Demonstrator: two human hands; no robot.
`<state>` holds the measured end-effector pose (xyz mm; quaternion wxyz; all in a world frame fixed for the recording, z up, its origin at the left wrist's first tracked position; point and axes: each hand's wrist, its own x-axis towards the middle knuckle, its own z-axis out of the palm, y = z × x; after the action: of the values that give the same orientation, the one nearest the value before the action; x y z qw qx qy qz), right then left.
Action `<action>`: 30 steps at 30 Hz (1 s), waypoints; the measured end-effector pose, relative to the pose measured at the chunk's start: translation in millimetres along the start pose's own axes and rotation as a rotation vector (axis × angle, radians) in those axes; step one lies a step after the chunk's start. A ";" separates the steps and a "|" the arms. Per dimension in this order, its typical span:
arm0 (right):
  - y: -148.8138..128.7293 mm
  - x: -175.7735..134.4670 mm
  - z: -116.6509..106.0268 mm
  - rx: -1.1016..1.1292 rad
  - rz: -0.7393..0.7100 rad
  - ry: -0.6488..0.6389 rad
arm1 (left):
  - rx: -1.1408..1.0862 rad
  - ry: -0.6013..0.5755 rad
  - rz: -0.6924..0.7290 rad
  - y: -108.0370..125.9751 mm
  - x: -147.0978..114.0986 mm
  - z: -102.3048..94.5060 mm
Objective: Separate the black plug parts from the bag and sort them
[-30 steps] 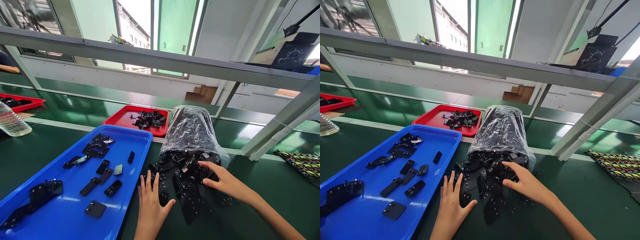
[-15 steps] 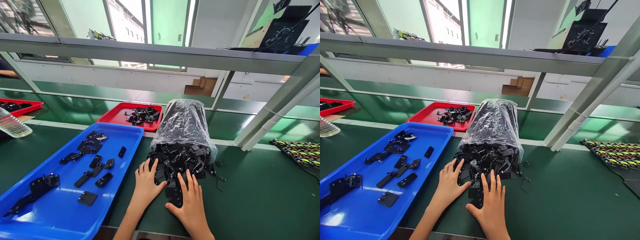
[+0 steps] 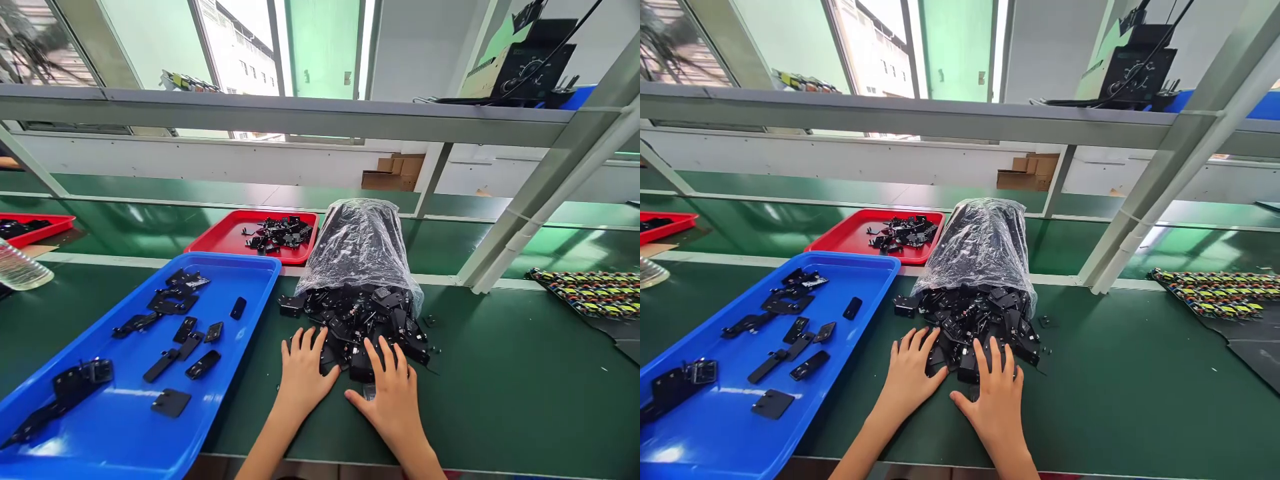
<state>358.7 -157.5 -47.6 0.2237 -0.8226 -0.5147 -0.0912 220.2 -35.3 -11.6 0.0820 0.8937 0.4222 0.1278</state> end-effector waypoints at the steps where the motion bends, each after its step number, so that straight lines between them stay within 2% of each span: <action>1: -3.4 0.8 0.5 -0.013 -0.012 -0.026 | -0.001 0.012 0.020 1.2 -0.5 0.8; 5: -12.1 4.0 2.8 -0.011 -0.017 -0.089 | -0.092 0.087 0.079 4.6 -4.0 1.0; 10: -9.2 3.3 2.0 0.033 -0.017 -0.039 | -0.241 0.114 0.070 0.9 -5.3 -5.8; 14: -4.7 5.6 0.9 0.086 0.019 0.009 | -0.445 0.148 -0.011 -6.8 -4.9 -11.9; 19: 3.0 11.0 8.6 0.098 0.038 0.127 | -0.714 0.218 -0.179 -14.8 -4.5 -14.8; 22: 7.5 11.8 9.2 0.112 -0.002 0.198 | -0.896 0.273 -0.281 -18.9 -4.0 -14.5; 26: 0.0 4.8 -4.3 0.171 -0.122 0.281 | -1.194 0.375 -0.364 -23.3 -0.4 -14.3; 28: -15.0 -2.9 -12.5 0.205 -0.204 0.254 | -1.367 0.407 -0.392 -24.9 2.3 -15.7; 30: -36.1 -11.0 -16.5 0.228 -0.263 0.165 | -1.518 0.424 -0.418 -26.8 4.2 -18.5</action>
<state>323.0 -160.6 -27.3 0.3430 -0.7073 -0.6048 -0.1280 197.5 -14.4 -0.1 0.6060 0.4542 0.3850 0.5276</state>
